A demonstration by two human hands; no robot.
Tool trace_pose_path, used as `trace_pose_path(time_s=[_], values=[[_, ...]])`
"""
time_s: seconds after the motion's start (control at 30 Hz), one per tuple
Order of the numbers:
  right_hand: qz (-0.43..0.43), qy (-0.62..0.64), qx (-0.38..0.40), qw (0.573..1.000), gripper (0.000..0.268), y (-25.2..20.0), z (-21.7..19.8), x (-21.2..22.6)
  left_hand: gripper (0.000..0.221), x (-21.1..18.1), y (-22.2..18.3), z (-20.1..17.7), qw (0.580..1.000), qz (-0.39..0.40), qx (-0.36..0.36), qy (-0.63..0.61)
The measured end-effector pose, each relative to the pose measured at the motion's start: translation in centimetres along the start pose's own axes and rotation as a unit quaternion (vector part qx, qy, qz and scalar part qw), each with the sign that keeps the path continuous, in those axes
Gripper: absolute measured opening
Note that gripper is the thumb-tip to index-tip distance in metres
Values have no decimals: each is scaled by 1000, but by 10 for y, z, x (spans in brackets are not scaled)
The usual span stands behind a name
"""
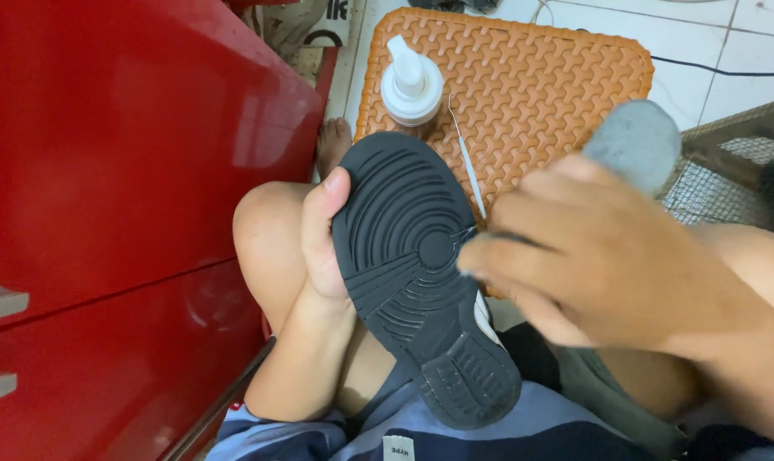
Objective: Hand-stitching the sole of a sneaker and then cleaning it with a cloth and liquid.
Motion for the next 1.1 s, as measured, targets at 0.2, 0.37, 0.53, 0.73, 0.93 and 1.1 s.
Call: trace_pose_path(time_s=[0.2, 0.37, 0.53, 0.73, 0.93, 1.1], values=[[34, -11, -9, 999, 19, -8, 0, -10, 52, 2, -4, -11, 1000, 9, -10, -4], [1, 42, -1, 999, 16, -3, 1, 2, 53, 4, -2, -6, 1000, 9, -11, -2], [31, -21, -31, 999, 16, -3, -4, -8, 55, 3, -2, -6, 1000, 13, -27, 9], [42, -53, -42, 997, 17, -3, -3, -14, 57, 2, 0, -8, 999, 13, -25, 16], [28, 12, -27, 999, 17, 3, -3, -4, 53, 2, -4, -7, 999, 22, -27, 6], [37, -7, -26, 999, 16, 4, -3, -5, 51, 2, -4, -14, 998, 30, -48, -2]])
Point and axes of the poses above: each hand's wrist, its own y-axis towards the middle knuckle, its own z-axis out of the palm, x = y × z, the point moved 7 cm from there along y, towards the middle knuckle, and after that the axes turned 4 degrees about z, right-handed, at the moved point
